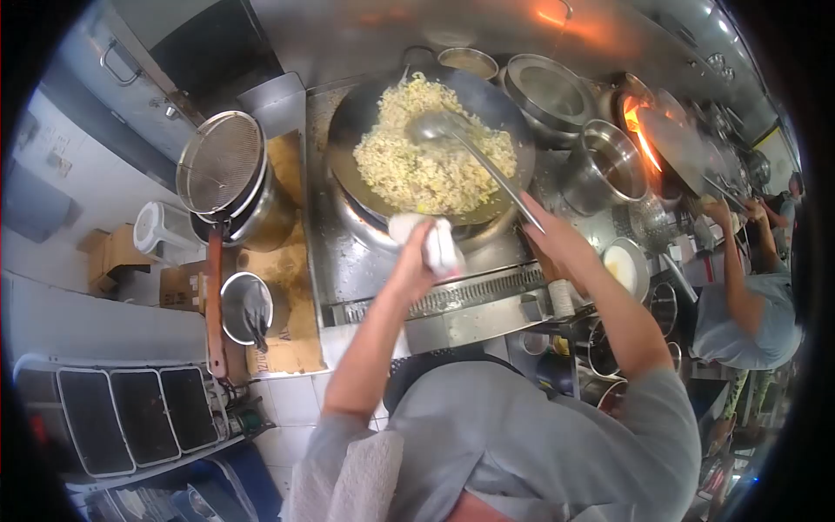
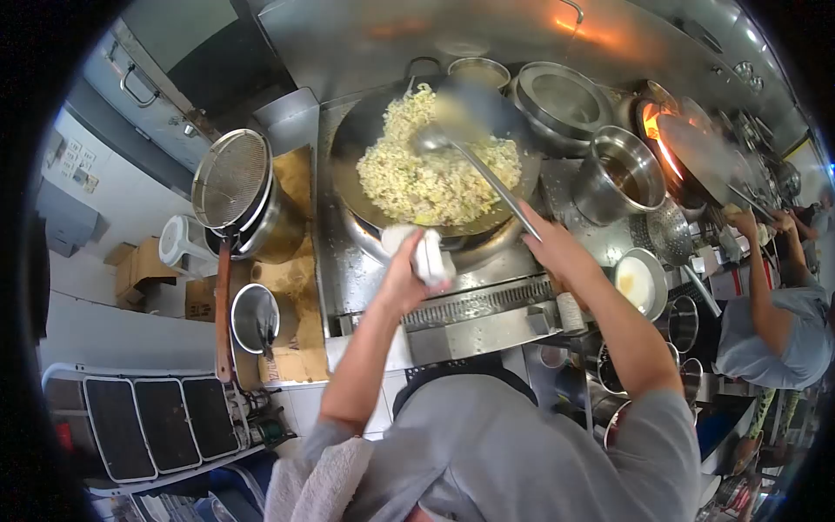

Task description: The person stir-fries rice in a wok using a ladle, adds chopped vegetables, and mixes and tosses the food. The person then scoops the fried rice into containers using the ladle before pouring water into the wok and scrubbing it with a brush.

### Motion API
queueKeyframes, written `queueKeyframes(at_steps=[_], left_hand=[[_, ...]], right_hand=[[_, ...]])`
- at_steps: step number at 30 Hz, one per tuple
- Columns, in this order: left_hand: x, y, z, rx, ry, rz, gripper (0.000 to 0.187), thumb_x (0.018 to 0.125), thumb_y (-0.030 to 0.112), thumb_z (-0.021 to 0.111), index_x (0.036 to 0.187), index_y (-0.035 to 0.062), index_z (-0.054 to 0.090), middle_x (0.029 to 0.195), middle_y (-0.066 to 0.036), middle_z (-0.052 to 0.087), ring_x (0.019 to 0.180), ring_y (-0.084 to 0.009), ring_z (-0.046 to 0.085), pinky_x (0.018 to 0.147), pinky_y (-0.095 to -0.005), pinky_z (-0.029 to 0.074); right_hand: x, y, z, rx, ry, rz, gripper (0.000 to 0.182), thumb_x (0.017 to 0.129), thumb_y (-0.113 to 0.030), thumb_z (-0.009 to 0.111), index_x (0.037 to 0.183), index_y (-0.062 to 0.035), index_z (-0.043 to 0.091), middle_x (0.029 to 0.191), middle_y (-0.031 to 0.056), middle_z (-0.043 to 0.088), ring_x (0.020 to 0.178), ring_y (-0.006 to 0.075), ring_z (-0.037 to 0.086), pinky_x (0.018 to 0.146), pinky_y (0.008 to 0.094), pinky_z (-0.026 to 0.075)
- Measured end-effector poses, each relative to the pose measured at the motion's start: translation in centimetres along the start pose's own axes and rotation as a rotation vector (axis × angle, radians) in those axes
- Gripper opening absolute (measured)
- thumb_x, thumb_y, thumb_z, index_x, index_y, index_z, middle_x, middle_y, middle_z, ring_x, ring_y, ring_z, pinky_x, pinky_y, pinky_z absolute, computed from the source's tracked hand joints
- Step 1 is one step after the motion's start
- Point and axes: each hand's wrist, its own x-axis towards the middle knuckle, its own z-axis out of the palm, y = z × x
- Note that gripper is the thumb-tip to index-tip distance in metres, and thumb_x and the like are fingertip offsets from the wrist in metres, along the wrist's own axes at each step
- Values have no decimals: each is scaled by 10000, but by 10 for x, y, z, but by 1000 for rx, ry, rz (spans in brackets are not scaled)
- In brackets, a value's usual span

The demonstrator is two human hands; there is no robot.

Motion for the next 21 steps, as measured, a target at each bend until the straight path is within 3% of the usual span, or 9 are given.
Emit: queueKeyframes(at_steps=[2,4,6,10,13,15,18,19,21], left_hand=[[31,-3,-11,72,66,-41,281,867,424,517,1017,190,556,919,-23,605,892,-203,580,686,-410,489],[29,5,-18,162,74,-48,251,859,378,530,1009,180,563,924,-10,607,869,-190,592,690,-382,484],[29,14,-12,83,53,-64,219,858,278,525,1014,125,542,959,-58,607,836,-229,603,723,-407,502],[87,-20,-33,-74,-7,116,205,860,169,507,1026,48,500,977,-143,600,833,-278,613,753,-454,521],[41,-60,5,-131,182,212,228,876,138,466,1072,24,463,972,-164,597,824,-288,623,744,-452,535],[-30,-68,26,-70,280,171,235,887,139,435,1097,37,455,957,-161,597,822,-278,627,712,-450,543],[-33,-47,26,-135,284,148,208,871,88,447,1073,39,454,970,-114,584,780,-239,616,667,-430,534],[-7,-34,17,-200,207,117,134,878,111,449,990,50,488,913,-126,602,752,-233,613,654,-412,533],[42,-48,-15,173,-12,361,109,892,150,459,940,63,505,869,-132,612,752,-231,614,655,-404,532]], right_hand=[[1,-34,-31,173,-66,27,543,903,-169,497,1413,-213,314,843,205,648,624,302,637,603,397,506],[-20,7,-43,16,161,-465,456,914,-187,483,1361,-199,391,782,174,632,567,266,618,556,378,498],[-74,29,-53,-70,159,-603,354,927,-217,469,1278,-171,470,728,144,612,501,230,586,503,361,480],[-106,-5,-40,160,-379,134,257,943,-254,446,1160,-140,525,683,116,610,464,216,570,489,357,473],[-92,6,0,209,-198,-54,224,935,-202,450,1126,-129,541,594,128,554,400,208,521,426,345,439],[-122,0,-50,382,-446,17,209,934,-205,445,1109,-119,522,527,82,495,395,154,510,384,323,411],[-137,23,-90,427,-615,59,179,934,-195,439,1073,-109,511,513,40,463,391,135,500,370,299,399],[-136,25,-80,426,-595,52,166,934,-187,435,1057,-106,510,513,29,457,390,130,495,368,290,396],[-122,25,-52,415,-468,35,156,935,-179,427,1038,-98,511,516,23,451,386,129,486,370,287,396]])
